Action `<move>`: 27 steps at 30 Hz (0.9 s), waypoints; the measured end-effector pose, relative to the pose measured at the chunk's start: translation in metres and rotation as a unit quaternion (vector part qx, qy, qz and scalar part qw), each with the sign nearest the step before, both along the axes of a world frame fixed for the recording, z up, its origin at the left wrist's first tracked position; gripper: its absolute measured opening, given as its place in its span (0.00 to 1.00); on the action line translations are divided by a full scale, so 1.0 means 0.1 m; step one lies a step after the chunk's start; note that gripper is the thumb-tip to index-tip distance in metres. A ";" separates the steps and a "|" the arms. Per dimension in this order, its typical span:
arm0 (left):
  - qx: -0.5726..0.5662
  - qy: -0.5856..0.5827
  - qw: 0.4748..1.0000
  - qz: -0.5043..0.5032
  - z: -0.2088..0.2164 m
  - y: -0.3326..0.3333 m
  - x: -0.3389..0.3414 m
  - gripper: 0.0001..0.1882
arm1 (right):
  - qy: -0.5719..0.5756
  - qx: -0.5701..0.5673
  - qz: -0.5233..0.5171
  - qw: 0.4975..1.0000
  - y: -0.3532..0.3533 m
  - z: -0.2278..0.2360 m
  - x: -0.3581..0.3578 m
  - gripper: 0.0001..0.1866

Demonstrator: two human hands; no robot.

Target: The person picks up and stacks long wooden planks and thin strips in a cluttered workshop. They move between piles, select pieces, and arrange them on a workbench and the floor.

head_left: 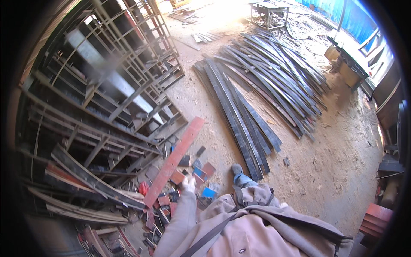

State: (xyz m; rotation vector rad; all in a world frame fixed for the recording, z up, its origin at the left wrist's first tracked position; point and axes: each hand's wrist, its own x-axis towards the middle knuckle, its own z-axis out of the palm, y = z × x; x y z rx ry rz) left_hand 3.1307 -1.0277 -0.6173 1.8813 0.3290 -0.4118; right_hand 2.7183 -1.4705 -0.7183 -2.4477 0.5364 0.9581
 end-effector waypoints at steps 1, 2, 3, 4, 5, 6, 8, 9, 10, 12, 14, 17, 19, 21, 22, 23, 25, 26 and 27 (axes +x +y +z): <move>0.061 0.038 0.997 -0.009 -0.23 0.21 -0.07 0.13 | -0.046 -0.037 0.095 0.994 -0.19 -0.01 0.68 0.15; 0.109 0.084 0.990 -0.045 -0.39 0.18 -0.10 0.13 | -0.083 -0.090 0.143 0.982 -0.47 0.05 1.19 0.15; 0.154 0.127 0.976 -0.082 -0.45 0.15 -0.08 0.14 | -0.120 -0.039 0.099 0.987 -0.67 0.23 1.86 0.13; 0.178 0.174 0.965 -0.083 -0.45 0.25 -0.19 0.14 | -0.155 0.021 0.077 0.985 -0.78 0.50 2.69 0.11; 0.186 0.203 0.955 -0.106 -0.48 0.10 -0.04 0.14 | -0.271 0.047 -0.028 0.961 -0.94 0.53 3.36 0.11; 0.183 0.224 0.950 -0.118 -0.51 -0.02 0.09 0.15 | -0.389 0.075 -0.110 0.912 -1.10 0.61 3.92 0.10; 0.189 0.251 0.941 -0.126 -0.53 -0.17 0.53 0.15 | -0.284 0.205 -0.292 0.890 -1.28 0.95 5.16 0.10; 0.196 0.262 0.937 -0.121 -0.57 -0.20 0.78 0.16 | -0.264 0.293 -0.433 0.811 -1.17 1.12 5.73 0.10; 0.198 0.264 0.937 -0.112 -0.64 -0.26 1.06 0.16 | -0.262 0.310 -0.447 0.797 -1.10 1.31 6.27 0.10; 0.210 0.255 0.938 -0.104 -0.70 -0.38 1.86 0.17 | -0.283 0.303 -0.425 0.805 -1.08 1.40 7.18 0.10; 0.203 0.229 0.944 -0.125 -0.85 -0.60 2.86 0.17 | -0.333 0.219 -0.346 0.849 -1.23 1.15 7.59 0.12; 0.198 0.166 0.953 -0.158 -0.99 -1.08 4.79 0.19 | -0.246 -0.026 0.033 0.968 -1.44 0.62 7.67 0.11; 0.189 0.112 0.965 -0.145 -0.98 -1.35 6.14 0.19 | -0.166 0.004 0.008 0.986 -1.14 0.78 7.71 0.10; 0.031 -0.017 0.996 -0.081 -0.95 -1.38 7.51 0.14 | -0.112 0.083 -0.089 0.986 -0.93 0.63 8.09 0.10; 0.044 -0.009 0.991 -0.127 -0.67 -1.98 8.06 0.18 | -0.067 0.077 -0.162 0.982 -1.00 0.57 8.11 0.10; 0.059 -0.002 0.982 -0.182 -0.16 -2.70 8.64 0.22 | -0.028 0.064 -0.227 0.971 -1.04 0.55 8.11 0.09; 0.019 -0.066 0.981 -0.181 0.12 -3.05 9.45 0.21 | 0.005 0.084 -0.252 0.964 -0.94 0.42 8.58 0.09; 0.041 -0.050 0.976 -0.207 0.14 -3.22 9.71 0.20 | 0.015 0.090 -0.257 0.962 -0.94 0.38 8.81 0.09; 0.062 -0.043 0.970 -0.230 0.15 -3.40 10.03 0.19 | 0.010 0.096 -0.252 0.963 -0.96 0.30 9.11 0.08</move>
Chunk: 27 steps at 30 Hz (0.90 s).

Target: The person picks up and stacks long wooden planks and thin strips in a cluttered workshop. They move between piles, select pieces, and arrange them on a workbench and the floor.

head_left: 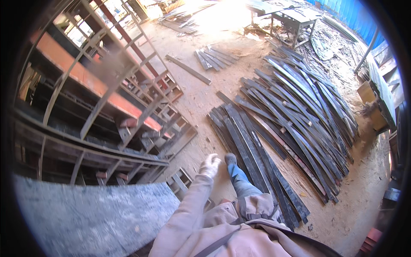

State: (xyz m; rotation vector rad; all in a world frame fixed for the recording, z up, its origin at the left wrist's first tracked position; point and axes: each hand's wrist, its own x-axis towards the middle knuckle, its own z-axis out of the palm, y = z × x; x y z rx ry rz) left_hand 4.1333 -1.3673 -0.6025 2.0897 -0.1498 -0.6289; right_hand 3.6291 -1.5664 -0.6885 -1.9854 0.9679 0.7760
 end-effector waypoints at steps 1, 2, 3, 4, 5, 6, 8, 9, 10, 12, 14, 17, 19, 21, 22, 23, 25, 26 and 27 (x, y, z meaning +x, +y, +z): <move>0.019 0.005 0.999 -0.030 0.02 -0.25 0.31 0.18 | -0.012 -0.007 0.010 1.000 -0.07 0.00 0.27 0.08; 0.026 0.034 0.997 -0.068 0.06 -0.44 0.55 0.19 | -0.036 -0.018 0.026 0.999 -0.13 -0.04 0.59 0.08; 0.074 0.058 0.987 -0.131 0.16 -0.69 0.72 0.21 | -0.059 -0.033 0.038 0.997 -0.22 -0.04 0.89 0.08; 0.123 0.083 0.971 -0.189 0.29 -0.86 0.89 0.22 | -0.115 -0.068 0.079 0.988 -0.36 0.07 1.27 0.08; 0.159 0.089 0.953 -0.243 0.28 -0.96 1.10 0.23 | -0.178 -0.106 0.112 0.972 -0.52 0.14 1.71 0.08; 0.191 0.094 0.933 -0.291 0.27 -1.02 1.31 0.24 | -0.235 -0.128 0.124 0.956 -0.71 0.15 2.21 0.07; 0.229 0.083 0.912 -0.329 0.25 -1.38 1.85 0.27 | -0.324 -0.161 0.126 0.924 -1.31 -0.18 3.06 0.10; 0.253 0.077 0.914 -0.307 0.23 -1.43 2.17 0.27 | -0.291 -0.030 -0.104 0.950 -1.42 0.03 3.66 0.10; 0.279 0.070 0.915 -0.283 0.21 -1.44 2.49 0.27 | -0.237 0.102 -0.328 0.909 -1.49 0.31 4.25 0.10; 0.309 0.024 0.913 -0.266 0.07 -1.44 3.23 0.26 | -0.266 0.185 -0.468 0.822 -1.72 0.64 5.13 0.14; 0.330 0.048 0.921 -0.203 0.01 -1.55 3.92 0.26 | -0.299 0.155 -0.468 0.817 -1.96 0.98 5.78 0.15; 0.319 0.061 0.924 -0.200 -0.25 -1.72 4.96 0.27 | -0.295 0.104 -0.489 0.815 -2.32 0.97 6.42 0.13; 0.313 0.049 0.924 -0.213 -0.40 -1.86 5.62 0.27 | -0.264 0.076 -0.530 0.802 -2.47 0.80 6.73 0.13; 0.285 0.051 0.928 -0.234 -0.77 -1.71 6.34 0.26 | -0.221 0.060 -0.537 0.812 -2.46 0.47 6.99 0.14; 0.253 0.105 0.943 -0.187 -1.02 -1.49 6.73 0.25 | -0.196 0.069 -0.515 0.832 -2.47 0.32 7.23 0.15; 0.302 0.017 0.938 -0.171 -1.17 -1.23 6.89 0.24 | -0.245 0.050 -0.389 0.887 -2.45 0.24 7.36 0.17; 0.308 0.086 0.918 -0.234 -1.01 -2.01 7.36 0.25 | -0.091 -0.046 -0.226 0.969 -2.06 0.10 7.47 0.16; 0.312 0.122 0.909 -0.248 -0.88 -2.32 7.61 0.26 | -0.068 -0.015 -0.319 0.945 -2.05 0.05 7.69 0.16; 0.301 0.104 0.915 -0.248 -0.82 -2.26 7.90 0.26 | -0.048 0.028 -0.390 0.919 -1.92 0.03 8.11 0.15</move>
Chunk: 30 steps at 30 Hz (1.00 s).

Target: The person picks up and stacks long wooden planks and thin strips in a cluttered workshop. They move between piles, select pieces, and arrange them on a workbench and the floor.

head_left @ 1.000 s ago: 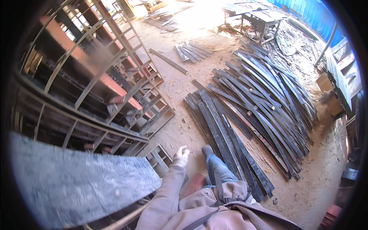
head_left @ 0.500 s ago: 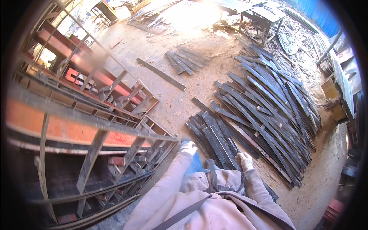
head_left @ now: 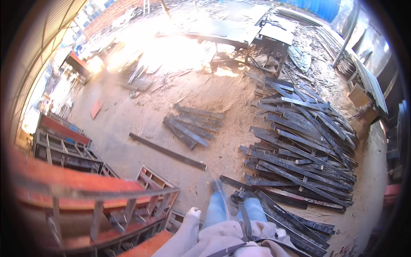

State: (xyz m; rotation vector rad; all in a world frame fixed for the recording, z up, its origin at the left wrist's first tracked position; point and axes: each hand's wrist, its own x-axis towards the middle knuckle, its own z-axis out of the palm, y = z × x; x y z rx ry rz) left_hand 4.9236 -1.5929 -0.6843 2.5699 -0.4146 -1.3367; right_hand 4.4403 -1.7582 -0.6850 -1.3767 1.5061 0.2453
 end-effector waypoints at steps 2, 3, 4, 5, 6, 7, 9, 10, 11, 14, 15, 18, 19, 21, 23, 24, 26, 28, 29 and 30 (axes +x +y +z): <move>-0.031 -0.007 0.999 -0.007 0.00 0.10 0.40 0.27 | -0.019 0.064 -0.160 0.985 0.05 0.01 0.66 0.15; -0.027 0.014 1.000 -0.006 -0.01 0.04 0.58 0.27 | -0.031 0.072 -0.195 0.978 0.04 0.04 0.93 0.14; -0.040 0.014 0.999 -0.027 -0.04 -0.11 0.79 0.27 | -0.044 0.075 -0.224 0.971 -0.02 0.08 1.20 0.14; -0.050 0.015 0.997 -0.053 -0.01 -0.25 0.99 0.27 | -0.053 0.072 -0.251 0.964 -0.08 0.11 1.44 0.14; -0.033 0.023 0.997 -0.063 0.00 -0.41 1.14 0.27 | -0.062 0.069 -0.274 0.957 -0.16 0.14 1.62 0.13; -0.020 0.031 0.996 -0.082 0.11 -0.77 1.29 0.27 | -0.064 0.061 -0.296 0.951 -0.25 0.16 1.77 0.13; -0.013 0.027 0.995 -0.095 0.19 -1.30 1.63 0.27 | -0.080 0.049 -0.326 0.941 -0.49 0.14 2.10 0.13; -0.057 0.035 0.995 -0.080 0.19 -1.54 1.77 0.26 | -0.086 0.040 -0.347 0.933 -0.58 0.10 2.20 0.13; -0.093 0.038 0.994 -0.044 0.09 -1.54 1.96 0.25 | -0.098 0.041 -0.343 0.933 -0.68 0.04 2.36 0.13; -0.146 0.149 0.976 -0.064 -0.01 -2.56 2.33 0.20 | -0.076 -0.075 -0.280 0.954 -0.77 -0.21 2.36 0.12; -0.133 0.205 0.970 -0.012 -0.10 -2.55 2.42 0.19 | -0.029 -0.213 -0.052 0.975 -1.00 -0.30 2.30 0.12; -0.118 0.255 0.958 0.052 0.05 -3.00 2.85 0.18 | 0.066 -0.401 0.082 0.910 -1.16 -0.52 2.39 0.13; -0.135 0.247 0.956 0.079 0.17 -3.13 3.12 0.21 | -0.032 -0.206 -0.098 0.973 -1.59 -0.39 2.72 0.15; -0.088 0.169 0.978 -0.089 0.02 -3.47 3.57 0.16 | -0.063 -0.028 -0.412 0.909 -1.94 -0.15 3.16 0.18; 0.020 0.146 0.961 -0.236 -0.01 -3.98 3.67 0.16 | -0.089 -0.042 -0.485 0.869 -1.71 -0.21 3.30 0.13; 0.066 0.146 0.946 -0.280 -0.03 -4.22 3.66 0.16 | -0.101 -0.048 -0.517 0.849 -1.59 -0.23 3.39 0.11; 0.100 0.127 0.931 -0.327 -0.04 -4.78 3.80 0.17 | -0.175 -0.018 -0.677 0.715 -1.68 0.11 3.67 0.10; 0.149 0.128 0.887 -0.418 -0.20 -5.36 3.73 0.17 | -0.158 -0.044 -0.773 0.613 -0.84 -0.17 4.08 0.12; 0.147 0.130 0.872 -0.449 -0.32 -5.66 3.71 0.17 | -0.104 -0.050 -0.786 0.608 -0.57 -0.17 4.26 0.14; 0.135 0.140 0.844 -0.500 -0.55 -6.01 3.60 0.16 | -0.049 -0.045 -0.807 0.587 -0.20 -0.16 4.54 0.17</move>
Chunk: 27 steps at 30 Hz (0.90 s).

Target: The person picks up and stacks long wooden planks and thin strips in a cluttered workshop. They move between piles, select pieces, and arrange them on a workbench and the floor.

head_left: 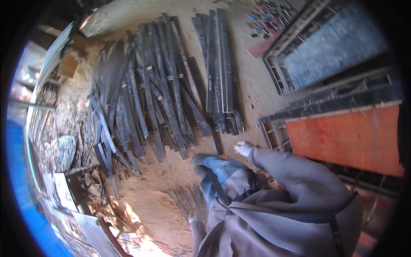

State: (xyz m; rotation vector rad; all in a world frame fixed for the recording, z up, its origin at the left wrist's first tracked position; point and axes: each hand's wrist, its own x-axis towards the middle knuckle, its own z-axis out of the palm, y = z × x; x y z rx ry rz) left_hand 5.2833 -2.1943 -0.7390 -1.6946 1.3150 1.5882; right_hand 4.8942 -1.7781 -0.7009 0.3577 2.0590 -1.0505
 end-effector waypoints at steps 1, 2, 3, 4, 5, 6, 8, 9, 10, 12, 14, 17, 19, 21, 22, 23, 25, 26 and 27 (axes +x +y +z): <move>-0.033 0.042 0.999 -0.013 -0.13 -0.31 -0.09 0.16 | 0.025 0.057 0.030 0.998 0.07 0.17 0.07 0.17; -0.062 0.075 0.995 -0.038 -0.16 -0.57 -0.26 0.16 | 0.039 0.120 0.043 0.991 0.26 0.29 0.23 0.18; -0.020 0.060 0.997 0.040 -0.32 -0.86 -0.45 0.17 | -0.008 0.147 0.006 0.989 0.51 0.39 0.56 0.17; -0.062 0.075 0.991 -0.089 -0.32 -0.95 -0.64 0.18 | -0.041 0.177 0.000 0.983 0.72 0.48 0.70 0.16; -0.109 0.068 0.957 -0.260 -0.25 -1.04 -1.03 0.19 | -0.074 0.206 -0.023 0.976 1.00 0.56 1.11 0.15; -0.174 0.068 0.903 -0.387 0.08 -1.06 -1.54 0.20 | -0.093 0.225 -0.023 0.970 1.17 0.62 1.44 0.15; -0.220 0.119 0.909 -0.334 -0.15 -1.43 -1.87 0.18 | -0.113 0.229 -0.010 0.967 1.35 0.67 1.80 0.15; -0.218 0.139 0.931 -0.256 -0.33 -1.47 -1.98 0.17 | -0.116 0.231 -0.003 0.966 1.42 0.69 1.87 0.15; -0.182 0.151 0.947 -0.218 -0.35 -1.30 -2.23 0.16 | -0.123 0.235 -0.020 0.964 1.53 0.68 2.03 0.15; -0.124 0.174 0.970 -0.112 -0.30 -0.90 -2.55 0.15 | -0.120 0.238 -0.020 0.964 1.68 0.56 2.14 0.16; -0.082 0.195 0.973 -0.089 -0.44 -0.38 -2.76 0.15 | -0.082 0.250 0.035 0.964 1.89 0.39 2.24 0.17; 0.002 0.181 0.963 -0.198 -1.15 -0.07 -2.56 0.17 | 0.169 0.324 0.327 0.871 1.80 0.40 1.75 0.16; -0.113 0.131 0.904 -0.391 -1.34 0.53 -2.37 0.20 | 0.025 0.202 -0.090 0.975 1.79 0.34 1.26 0.18; -0.103 0.045 0.852 -0.512 -0.77 1.25 -2.63 0.23 | -0.002 0.228 -0.084 0.970 1.69 0.20 0.81 0.19; -0.100 0.056 0.858 -0.501 -0.90 1.47 -2.57 0.23 | -0.011 0.229 -0.049 0.972 1.72 -0.01 0.64 0.18; -0.100 0.067 0.865 -0.487 -1.11 1.67 -2.47 0.23 | -0.024 0.225 -0.015 0.974 1.73 -0.30 0.51 0.18; -0.030 0.053 0.925 -0.374 -1.05 2.23 -2.61 0.20 | 0.102 0.157 0.235 0.954 1.95 -0.98 0.23 0.21; -0.050 0.094 0.910 -0.400 -1.05 2.45 -2.73 0.18 | 0.095 0.179 0.190 0.961 1.93 -1.24 0.02 0.22; -0.073 0.139 0.892 -0.424 -1.06 2.65 -2.92 0.17 | 0.088 0.199 0.137 0.966 1.89 -1.45 -0.20 0.23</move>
